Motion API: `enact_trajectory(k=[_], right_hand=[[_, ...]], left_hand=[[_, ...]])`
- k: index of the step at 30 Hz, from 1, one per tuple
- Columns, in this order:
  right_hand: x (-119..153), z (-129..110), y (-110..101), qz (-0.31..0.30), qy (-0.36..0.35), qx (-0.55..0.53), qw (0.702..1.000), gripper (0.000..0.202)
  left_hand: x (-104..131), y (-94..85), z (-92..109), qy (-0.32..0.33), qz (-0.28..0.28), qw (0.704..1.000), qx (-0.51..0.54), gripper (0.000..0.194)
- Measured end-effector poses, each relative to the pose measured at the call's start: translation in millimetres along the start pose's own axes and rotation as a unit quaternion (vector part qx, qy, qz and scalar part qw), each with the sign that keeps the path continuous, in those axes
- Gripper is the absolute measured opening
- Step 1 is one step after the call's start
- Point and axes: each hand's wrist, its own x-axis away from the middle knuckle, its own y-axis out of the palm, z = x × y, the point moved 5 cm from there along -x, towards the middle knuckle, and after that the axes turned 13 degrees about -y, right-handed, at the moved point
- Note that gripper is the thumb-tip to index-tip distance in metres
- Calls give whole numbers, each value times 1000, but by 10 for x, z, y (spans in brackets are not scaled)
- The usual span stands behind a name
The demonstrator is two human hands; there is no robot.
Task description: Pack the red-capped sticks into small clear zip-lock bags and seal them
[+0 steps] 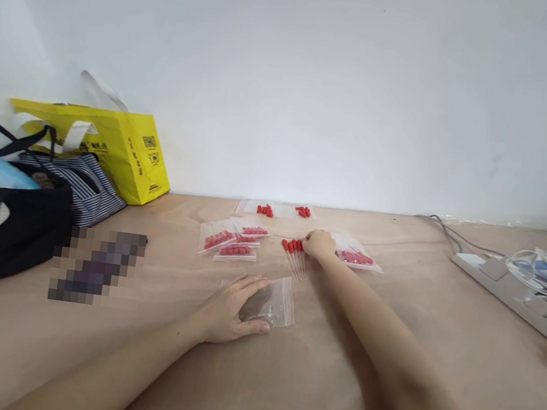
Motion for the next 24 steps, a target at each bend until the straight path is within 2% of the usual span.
enact_trajectory(k=[6,9,12,14,17,19,21,24], right_hand=[[-2,20,46,20,45,-68,996,17],[41,44,-46,30,30,-152,987,17],[203,138,-180,59,14,-235,970,27],[393,232,-250,114,14,-325,939,32],[726,329,-252,208,13,-504,838,29],[906,329,-182,229,26,-572,787,28],[1021,278,-106,230,42,-606,760,29],[1105,153,-43,220,50,-632,742,32]], left_hand=[[2,0,9,-15,-13,1000,-10,67],[7,-4,11,-9,-10,1000,-6,66],[7,-1,3,-11,-9,1000,-5,66],[3,7,-1,-13,-12,1000,-7,66],[-5,19,-6,-19,-19,1000,-9,66],[-6,21,-7,-23,-20,999,-10,66],[0,19,-5,-27,-21,999,-10,66],[14,16,-1,-30,-23,999,-11,66]])
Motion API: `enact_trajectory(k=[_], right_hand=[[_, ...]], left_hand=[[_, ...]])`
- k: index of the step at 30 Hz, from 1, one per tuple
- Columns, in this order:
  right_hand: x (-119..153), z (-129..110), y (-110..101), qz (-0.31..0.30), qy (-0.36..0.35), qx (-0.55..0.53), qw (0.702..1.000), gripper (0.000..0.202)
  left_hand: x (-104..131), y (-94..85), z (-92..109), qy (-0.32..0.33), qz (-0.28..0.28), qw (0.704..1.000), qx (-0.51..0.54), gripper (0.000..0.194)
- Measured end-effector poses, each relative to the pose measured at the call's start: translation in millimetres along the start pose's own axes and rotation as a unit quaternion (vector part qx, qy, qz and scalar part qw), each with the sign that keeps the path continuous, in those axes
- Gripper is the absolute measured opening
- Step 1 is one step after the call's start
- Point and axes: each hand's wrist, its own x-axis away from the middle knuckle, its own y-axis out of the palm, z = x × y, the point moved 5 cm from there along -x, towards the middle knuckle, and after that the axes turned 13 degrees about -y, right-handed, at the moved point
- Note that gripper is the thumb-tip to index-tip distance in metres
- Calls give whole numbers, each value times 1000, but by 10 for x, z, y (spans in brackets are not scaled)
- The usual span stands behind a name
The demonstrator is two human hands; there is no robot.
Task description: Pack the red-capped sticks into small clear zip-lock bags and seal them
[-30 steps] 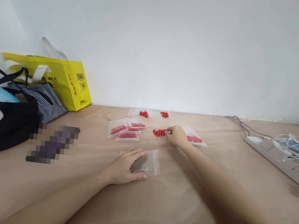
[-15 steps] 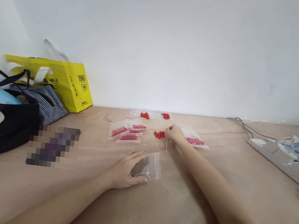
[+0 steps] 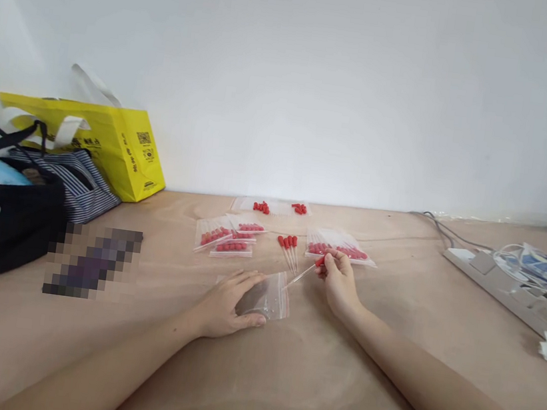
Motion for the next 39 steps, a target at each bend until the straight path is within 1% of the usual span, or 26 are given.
enact_trajectory(k=[2,3,4,6,7,9,11,13,15,18,20,22,24,25,26,27,28,29,30,32,34,37,39], right_hand=[[74,-8,59,-16,12,-7,1000,34],[113,-15,87,-33,18,-11,999,34],[155,-23,114,-59,24,-13,998,35],[245,-29,172,-139,44,-5,989,36],[291,-27,200,-189,55,7,980,36],[370,-12,248,-290,75,37,953,35],[407,-1,285,-365,75,52,926,32],[402,8,320,-412,55,63,907,28],[379,32,346,-435,39,78,896,24],[360,94,356,-441,41,102,891,20],[359,107,350,-444,27,117,888,19],[346,98,334,-455,17,144,879,19],[276,84,306,-462,33,186,867,21],[202,66,290,-456,38,213,863,21],[98,41,277,-440,35,248,862,20],[-35,0,272,-412,13,290,864,18],[-183,-48,280,-376,-24,336,863,16],[-334,-85,291,-332,-55,393,856,15],[-469,-92,317,-299,-68,448,840,15],[-683,-25,423,-269,-58,485,830,17],[-829,111,534,-252,-28,508,823,19],[-936,326,652,-238,17,529,814,15],[-964,415,688,-231,30,531,815,12]], left_hand=[[1,-1,2,-2,2,1000,3,66],[-3,1,3,-4,3,1000,7,66],[-11,4,3,-6,6,1000,11,66],[-33,17,7,-9,13,1000,19,65],[-45,26,12,-8,16,1000,24,64],[-66,45,28,-1,23,999,30,64],[-81,59,44,6,27,999,31,64],[-87,54,59,14,32,999,27,63],[-76,16,74,32,55,998,20,60],[-24,-62,61,57,93,994,10,49],[16,-79,12,54,83,995,15,43],[51,-83,-47,37,64,997,30,41],[75,-85,-83,25,52,997,42,40],[81,-85,-90,23,48,998,44,40],[84,-84,-90,23,44,998,46,40],[84,-83,-87,24,40,998,47,39],[81,-81,-83,25,38,998,49,39],[77,-79,-80,27,37,998,51,39],[72,-78,-80,28,36,998,52,39],[65,-74,-83,28,33,998,54,39],[66,-72,-92,27,23,998,56,39],[82,-77,-114,21,3,998,57,47],[97,-85,-125,19,-9,998,57,53]])
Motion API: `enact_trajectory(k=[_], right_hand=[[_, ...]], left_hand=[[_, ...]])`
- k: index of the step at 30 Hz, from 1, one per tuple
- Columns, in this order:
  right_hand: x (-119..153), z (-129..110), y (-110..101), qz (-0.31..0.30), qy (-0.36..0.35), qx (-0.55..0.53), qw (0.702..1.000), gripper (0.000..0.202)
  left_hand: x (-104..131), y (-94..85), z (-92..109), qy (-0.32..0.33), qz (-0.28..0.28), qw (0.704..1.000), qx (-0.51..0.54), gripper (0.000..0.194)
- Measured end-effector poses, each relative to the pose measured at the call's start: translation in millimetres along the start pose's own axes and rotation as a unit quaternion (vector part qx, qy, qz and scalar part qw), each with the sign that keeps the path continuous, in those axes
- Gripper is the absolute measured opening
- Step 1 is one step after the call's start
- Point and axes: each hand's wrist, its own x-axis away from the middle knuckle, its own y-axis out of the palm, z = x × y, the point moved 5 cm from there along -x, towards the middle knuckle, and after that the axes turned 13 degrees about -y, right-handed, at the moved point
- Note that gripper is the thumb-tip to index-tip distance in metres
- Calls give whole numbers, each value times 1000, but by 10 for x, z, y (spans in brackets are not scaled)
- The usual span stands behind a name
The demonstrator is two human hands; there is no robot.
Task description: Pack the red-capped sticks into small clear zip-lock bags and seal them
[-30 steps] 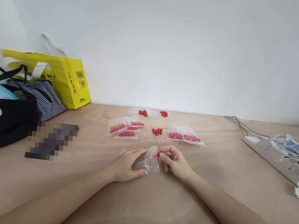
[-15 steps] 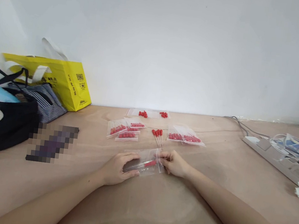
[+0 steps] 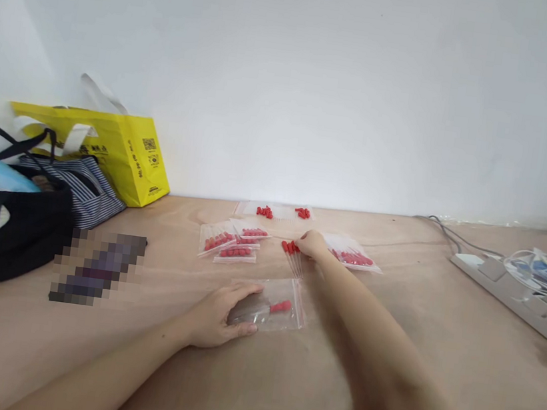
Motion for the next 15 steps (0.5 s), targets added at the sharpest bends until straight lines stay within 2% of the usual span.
enact_trajectory(k=[4,8,12,15], right_hand=[[-30,22,-4,9,6,-32,999,8],[85,56,-202,58,-8,-95,994,18],[440,180,-421,126,-46,-174,976,23],[791,307,-493,189,-86,-311,928,24]], left_hand=[[15,-14,-4,4,-11,1000,6,52],[12,-4,0,5,-15,1000,6,53],[8,5,4,4,-4,1000,1,52],[-2,18,-13,7,5,1000,-2,52]])
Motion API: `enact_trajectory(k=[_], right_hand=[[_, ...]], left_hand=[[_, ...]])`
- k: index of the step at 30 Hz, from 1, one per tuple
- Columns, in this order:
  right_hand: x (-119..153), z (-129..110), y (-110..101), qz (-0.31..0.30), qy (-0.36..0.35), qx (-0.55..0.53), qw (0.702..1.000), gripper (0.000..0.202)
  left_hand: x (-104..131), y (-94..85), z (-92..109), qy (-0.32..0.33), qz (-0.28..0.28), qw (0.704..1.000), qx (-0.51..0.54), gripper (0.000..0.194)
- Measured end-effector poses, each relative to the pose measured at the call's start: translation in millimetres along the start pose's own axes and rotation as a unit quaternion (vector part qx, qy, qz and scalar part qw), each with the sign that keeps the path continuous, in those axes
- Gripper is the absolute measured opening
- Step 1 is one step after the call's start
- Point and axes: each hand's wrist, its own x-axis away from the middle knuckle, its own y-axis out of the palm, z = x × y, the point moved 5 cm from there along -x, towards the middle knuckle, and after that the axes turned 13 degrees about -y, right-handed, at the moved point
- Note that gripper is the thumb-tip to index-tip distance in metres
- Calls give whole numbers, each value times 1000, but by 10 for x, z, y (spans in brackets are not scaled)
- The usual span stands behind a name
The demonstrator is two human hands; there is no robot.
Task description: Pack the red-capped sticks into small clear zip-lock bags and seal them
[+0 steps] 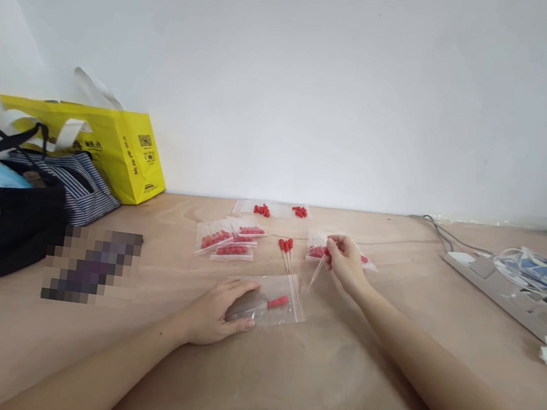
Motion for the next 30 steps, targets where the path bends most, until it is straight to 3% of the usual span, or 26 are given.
enact_trajectory(k=[5,14,17,22,26,30], right_hand=[[361,2,-79,35,5,-100,994,31],[477,33,9,69,61,-170,981,35],[558,31,44,53,104,-196,974,34],[700,-38,138,-91,140,-210,963,35],[746,-111,180,-223,84,-154,959,31],[747,-147,251,-303,12,-76,950,23]], left_hand=[[-19,30,-58,7,5,1000,-5,53],[-16,21,-40,5,-2,1000,2,53],[-12,20,-65,-3,-14,1000,6,52],[-17,21,-94,-5,-33,999,19,53],[-27,26,-89,-7,-26,1000,10,54],[-27,19,-69,-8,-19,1000,10,53]])
